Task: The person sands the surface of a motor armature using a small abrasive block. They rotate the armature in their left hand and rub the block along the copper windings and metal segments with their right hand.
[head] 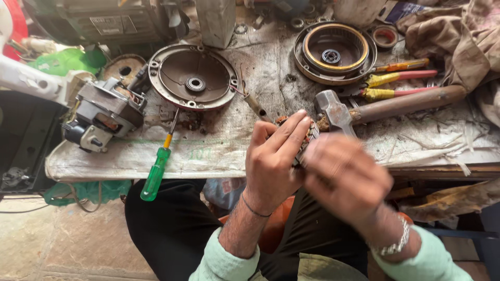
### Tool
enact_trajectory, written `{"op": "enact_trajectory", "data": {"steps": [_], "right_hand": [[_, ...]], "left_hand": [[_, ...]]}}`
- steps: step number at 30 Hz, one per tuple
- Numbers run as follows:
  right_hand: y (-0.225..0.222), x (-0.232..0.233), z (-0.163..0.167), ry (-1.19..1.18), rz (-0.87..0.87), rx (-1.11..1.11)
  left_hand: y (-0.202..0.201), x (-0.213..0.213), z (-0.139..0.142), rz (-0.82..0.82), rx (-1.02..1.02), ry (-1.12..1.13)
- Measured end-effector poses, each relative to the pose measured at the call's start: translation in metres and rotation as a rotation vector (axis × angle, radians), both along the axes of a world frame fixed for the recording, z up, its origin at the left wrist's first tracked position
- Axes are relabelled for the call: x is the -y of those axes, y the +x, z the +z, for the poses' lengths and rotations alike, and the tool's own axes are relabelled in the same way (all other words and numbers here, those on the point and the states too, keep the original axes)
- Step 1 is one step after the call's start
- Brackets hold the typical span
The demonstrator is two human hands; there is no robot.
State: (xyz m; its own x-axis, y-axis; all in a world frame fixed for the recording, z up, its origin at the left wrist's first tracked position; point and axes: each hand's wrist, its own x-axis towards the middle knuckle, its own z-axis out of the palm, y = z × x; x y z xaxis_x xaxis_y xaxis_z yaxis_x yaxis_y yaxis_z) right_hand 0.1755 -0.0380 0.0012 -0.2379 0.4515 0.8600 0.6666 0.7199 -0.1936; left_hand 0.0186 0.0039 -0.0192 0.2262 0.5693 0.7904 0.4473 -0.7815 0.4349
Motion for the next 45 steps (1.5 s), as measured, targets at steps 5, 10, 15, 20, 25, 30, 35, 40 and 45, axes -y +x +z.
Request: {"op": "enact_trajectory", "data": {"steps": [5,10,15,20,25,30,35,40,45], "right_hand": [[-0.003,-0.003,0.010,-0.049,-0.096,0.006],[-0.006,0.000,0.016,-0.025,-0.066,0.055],[-0.002,0.001,0.009,-0.111,-0.085,-0.028],[0.000,0.005,0.005,-0.153,-0.122,-0.006],[0.001,0.004,0.005,-0.087,-0.115,0.050],[0.002,0.003,0.003,-0.106,-0.142,0.022],[0.002,0.004,0.002,-0.140,-0.146,0.016],[0.006,0.002,-0.001,-0.110,-0.109,0.017],[0.008,0.002,-0.003,-0.087,-0.114,0.035]], "left_hand": [[0.001,0.000,0.000,0.005,-0.007,-0.005],[0.001,0.001,0.000,0.017,0.003,-0.013],[-0.002,-0.001,0.000,-0.013,0.001,0.011],[0.000,0.000,0.000,0.006,0.005,-0.015],[-0.001,-0.001,-0.002,0.013,-0.014,-0.011],[0.000,-0.001,-0.002,0.007,-0.010,-0.020],[-0.001,0.001,-0.001,0.005,-0.015,-0.032],[-0.001,0.001,-0.001,0.001,-0.019,-0.018],[0.000,0.000,-0.001,0.000,-0.005,-0.028]]}}
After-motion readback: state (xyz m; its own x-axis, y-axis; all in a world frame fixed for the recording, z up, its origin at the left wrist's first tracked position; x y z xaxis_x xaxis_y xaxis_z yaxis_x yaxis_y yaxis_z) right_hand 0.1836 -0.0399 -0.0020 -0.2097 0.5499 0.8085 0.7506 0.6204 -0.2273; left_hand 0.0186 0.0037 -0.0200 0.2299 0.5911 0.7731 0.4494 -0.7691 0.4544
